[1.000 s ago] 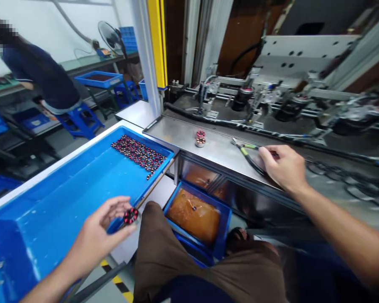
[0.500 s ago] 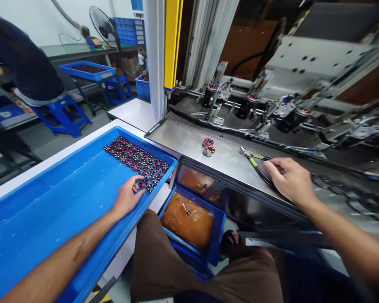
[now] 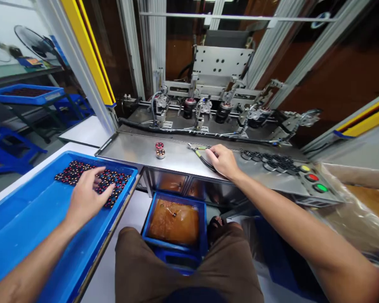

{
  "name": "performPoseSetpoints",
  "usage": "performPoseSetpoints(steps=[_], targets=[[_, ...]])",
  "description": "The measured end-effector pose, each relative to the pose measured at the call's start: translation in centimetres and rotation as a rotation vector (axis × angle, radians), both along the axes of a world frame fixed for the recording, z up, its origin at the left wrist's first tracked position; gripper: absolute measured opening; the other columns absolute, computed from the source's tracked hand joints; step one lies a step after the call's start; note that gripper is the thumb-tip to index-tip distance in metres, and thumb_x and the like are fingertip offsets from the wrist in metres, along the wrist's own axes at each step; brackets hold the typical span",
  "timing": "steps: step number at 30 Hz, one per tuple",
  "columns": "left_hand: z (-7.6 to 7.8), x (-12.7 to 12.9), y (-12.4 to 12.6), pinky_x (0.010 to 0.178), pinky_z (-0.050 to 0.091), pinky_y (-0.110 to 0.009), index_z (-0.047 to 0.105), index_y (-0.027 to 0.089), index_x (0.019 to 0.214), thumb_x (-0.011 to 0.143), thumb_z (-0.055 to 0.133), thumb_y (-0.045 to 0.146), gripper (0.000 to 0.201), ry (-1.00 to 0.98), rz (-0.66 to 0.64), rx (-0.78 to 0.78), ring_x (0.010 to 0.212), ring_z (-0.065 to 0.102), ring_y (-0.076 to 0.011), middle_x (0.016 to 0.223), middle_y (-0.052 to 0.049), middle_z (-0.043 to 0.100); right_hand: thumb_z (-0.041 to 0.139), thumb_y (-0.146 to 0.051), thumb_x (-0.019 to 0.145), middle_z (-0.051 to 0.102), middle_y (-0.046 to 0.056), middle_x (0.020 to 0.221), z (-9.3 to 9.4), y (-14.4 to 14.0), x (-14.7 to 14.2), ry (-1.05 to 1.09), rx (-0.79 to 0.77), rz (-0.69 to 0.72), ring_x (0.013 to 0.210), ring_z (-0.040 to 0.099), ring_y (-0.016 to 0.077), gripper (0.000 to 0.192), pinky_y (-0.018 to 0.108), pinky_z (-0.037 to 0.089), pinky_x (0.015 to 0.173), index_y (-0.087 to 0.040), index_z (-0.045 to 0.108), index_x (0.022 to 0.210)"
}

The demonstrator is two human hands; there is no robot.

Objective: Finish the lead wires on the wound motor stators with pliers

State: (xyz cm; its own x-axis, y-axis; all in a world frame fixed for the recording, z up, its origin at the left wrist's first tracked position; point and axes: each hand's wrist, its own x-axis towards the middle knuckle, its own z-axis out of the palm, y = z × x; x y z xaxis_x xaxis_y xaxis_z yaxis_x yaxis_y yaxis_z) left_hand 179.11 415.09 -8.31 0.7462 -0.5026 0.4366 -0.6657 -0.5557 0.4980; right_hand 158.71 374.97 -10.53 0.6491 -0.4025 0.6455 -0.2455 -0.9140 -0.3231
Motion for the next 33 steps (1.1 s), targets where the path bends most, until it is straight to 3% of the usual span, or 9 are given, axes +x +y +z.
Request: performPoseSetpoints(steps=[4, 8, 13, 17, 21, 24, 27, 30, 33], targets=[[2.8, -0.8, -8.3, 0.098, 0.048, -0.039, 0.061, 0.021, 0.116, 0.076, 0.069, 0.037, 0.044, 0.047, -0.146, 0.01, 0.1, 0.065, -0.0234, 0.108, -0.006, 0.071, 0.045, -0.039, 0.097, 0.065, 0.009, 0.077, 0.5, 0.1, -0.5, -0.165, -0.016, -0.05, 0.076, 0.059, 0.0211, 0.035, 0.034, 0.046, 0.076, -0.019, 0.061, 0.074], [1.5, -1.2, -15.3, 0.089, 0.054, -0.036, 0.057, 0.013, 0.122, 0.071, 0.075, 0.029, 0.056, 0.156, -0.143, -0.025, 0.094, 0.068, -0.0213, 0.104, -0.01, 0.072, 0.044, -0.039, 0.096, 0.064, 0.012, 0.088, 1.3, 0.3, -1.4, -0.324, -0.051, -0.106, 0.088, 0.057, 0.0245, 0.03, 0.04, 0.046, 0.085, -0.019, 0.061, 0.082], [0.6, -1.6, -18.9, 0.087, 0.054, -0.043, 0.056, 0.014, 0.122, 0.069, 0.079, 0.028, 0.059, 0.213, -0.072, -0.09, 0.088, 0.068, -0.0211, 0.097, -0.006, 0.07, 0.049, -0.037, 0.094, 0.062, 0.012, 0.091, 1.6, 0.7, -1.6, -0.38, -0.044, -0.073, 0.09, 0.055, 0.0258, 0.023, 0.042, 0.046, 0.086, -0.02, 0.062, 0.085], [1.6, -3.3, -18.2, 0.09, 0.054, -0.043, 0.053, 0.015, 0.123, 0.069, 0.077, 0.027, 0.06, 0.21, -0.069, -0.189, 0.088, 0.069, -0.021, 0.097, -0.006, 0.069, 0.048, -0.036, 0.093, 0.062, 0.013, 0.088, 1.9, 0.4, -1.5, -0.414, 0.021, -0.033, 0.088, 0.054, 0.0265, 0.023, 0.043, 0.046, 0.085, -0.019, 0.061, 0.083], [2.5, -7.7, -14.7, 0.083, 0.058, -0.035, 0.043, 0.018, 0.132, 0.075, 0.072, 0.033, 0.065, 0.202, -0.164, -0.374, 0.09, 0.071, -0.0186, 0.11, -0.011, 0.067, 0.051, -0.033, 0.091, 0.063, 0.012, 0.085, 3.5, 0.8, -1.9, -0.435, 0.13, 0.047, 0.086, 0.055, 0.0257, 0.02, 0.044, 0.046, 0.086, -0.02, 0.059, 0.078], [2.5, -12.6, -10.9, 0.092, 0.056, -0.037, 0.039, 0.02, 0.134, 0.079, 0.071, 0.032, 0.065, 0.158, -0.249, -0.505, 0.105, 0.069, -0.0199, 0.118, -0.012, 0.066, 0.052, -0.033, 0.091, 0.063, 0.01, 0.085, 4.7, 4.4, -3.5, -0.444, 0.25, 0.142, 0.085, 0.056, 0.0235, 0.019, 0.042, 0.047, 0.086, -0.02, 0.059, 0.079], [2.1, -17.7, -7.8, 0.092, 0.057, -0.038, 0.039, 0.024, 0.136, 0.075, 0.076, 0.019, 0.072, 0.058, -0.28, -0.612, 0.107, 0.068, -0.0198, 0.118, -0.009, 0.068, 0.051, -0.038, 0.094, 0.064, 0.005, 0.081, 4.8, 11.2, -6.6, -0.387, 0.419, 0.297, 0.075, 0.059, 0.0173, 0.022, 0.032, 0.051, 0.073, -0.019, 0.062, 0.086], [1.8, -21.0, -6.1, 0.079, 0.061, -0.033, 0.048, 0.026, 0.134, 0.066, 0.08, 0.003, 0.079, -0.133, -0.35, -0.686, 0.093, 0.072, -0.0182, 0.11, -0.006, 0.073, 0.064, -0.047, 0.087, 0.061, 0.002, 0.073, 4.4, 17.8, -10.2, -0.312, 0.935, 0.608, 0.064, 0.056, 0.0141, 0.027, 0.027, 0.048, 0.059, -0.019, 0.063, 0.086], [1.6, -22.2, -5.9, 0.076, 0.062, -0.033, 0.053, 0.028, 0.133, 0.062, 0.081, 0.001, 0.081, -0.198, -0.431, -0.69, 0.088, 0.071, -0.0181, 0.107, -0.004, 0.074, 0.074, -0.051, 0.077, 0.058, 0.0, 0.068, 4.2, 21.1, -12.5, -0.263, 1.321, 0.689, 0.059, 0.049, 0.0125, 0.034, 0.026, 0.041, 0.054, -0.019, 0.061, 0.078]])
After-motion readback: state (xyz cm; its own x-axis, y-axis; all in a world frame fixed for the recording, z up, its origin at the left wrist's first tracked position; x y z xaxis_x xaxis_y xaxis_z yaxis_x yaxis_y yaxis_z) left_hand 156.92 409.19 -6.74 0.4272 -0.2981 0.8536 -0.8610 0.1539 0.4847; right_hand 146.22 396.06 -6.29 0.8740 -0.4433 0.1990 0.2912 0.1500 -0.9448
